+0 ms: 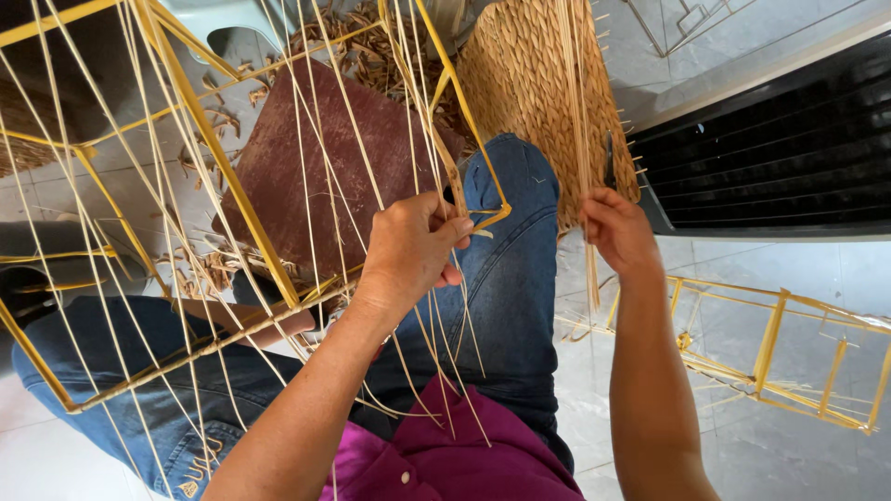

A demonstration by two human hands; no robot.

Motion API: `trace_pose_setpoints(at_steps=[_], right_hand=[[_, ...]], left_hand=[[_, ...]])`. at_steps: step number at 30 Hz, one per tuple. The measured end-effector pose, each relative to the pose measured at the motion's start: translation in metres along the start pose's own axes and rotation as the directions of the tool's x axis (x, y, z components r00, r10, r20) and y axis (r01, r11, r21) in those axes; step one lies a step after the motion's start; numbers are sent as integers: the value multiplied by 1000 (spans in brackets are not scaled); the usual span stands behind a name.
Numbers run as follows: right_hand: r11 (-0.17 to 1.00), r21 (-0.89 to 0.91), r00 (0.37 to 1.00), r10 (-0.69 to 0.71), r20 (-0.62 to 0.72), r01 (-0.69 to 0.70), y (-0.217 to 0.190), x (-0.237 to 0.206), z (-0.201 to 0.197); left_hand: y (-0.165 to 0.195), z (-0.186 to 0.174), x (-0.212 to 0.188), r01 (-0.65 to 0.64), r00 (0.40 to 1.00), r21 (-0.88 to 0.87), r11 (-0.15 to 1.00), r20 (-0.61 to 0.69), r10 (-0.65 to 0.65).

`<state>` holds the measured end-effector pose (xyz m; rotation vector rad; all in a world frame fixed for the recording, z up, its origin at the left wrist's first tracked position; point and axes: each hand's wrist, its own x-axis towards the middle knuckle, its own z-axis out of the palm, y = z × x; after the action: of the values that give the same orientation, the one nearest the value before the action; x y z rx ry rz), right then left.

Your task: The person sits on the floor with a yellow bamboo frame across their lap and weaves thin bamboo strips between the frame bars, pulling each strip tight and tucking the ends. They briefly use a small knife to trim a strip end before continuing weaving.

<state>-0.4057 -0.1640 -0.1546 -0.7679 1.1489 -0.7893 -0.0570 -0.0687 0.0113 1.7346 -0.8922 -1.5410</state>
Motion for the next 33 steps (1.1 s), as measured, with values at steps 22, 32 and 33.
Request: trace_pose_setpoints(at_steps=[22,32,33], right_hand=[[470,-92,476,-878,51,878,-178,-60,110],[340,-187,383,-870,309,922,-185,-19,153],[386,-199,432,-844,319,901,-179,-13,165]], left_hand=[[-6,5,9,-45,998,-37,998,-45,43],[-9,6,10,-56,997,-21,998,-45,55],[-9,6,10,-52,998,-33,998,-44,51]])
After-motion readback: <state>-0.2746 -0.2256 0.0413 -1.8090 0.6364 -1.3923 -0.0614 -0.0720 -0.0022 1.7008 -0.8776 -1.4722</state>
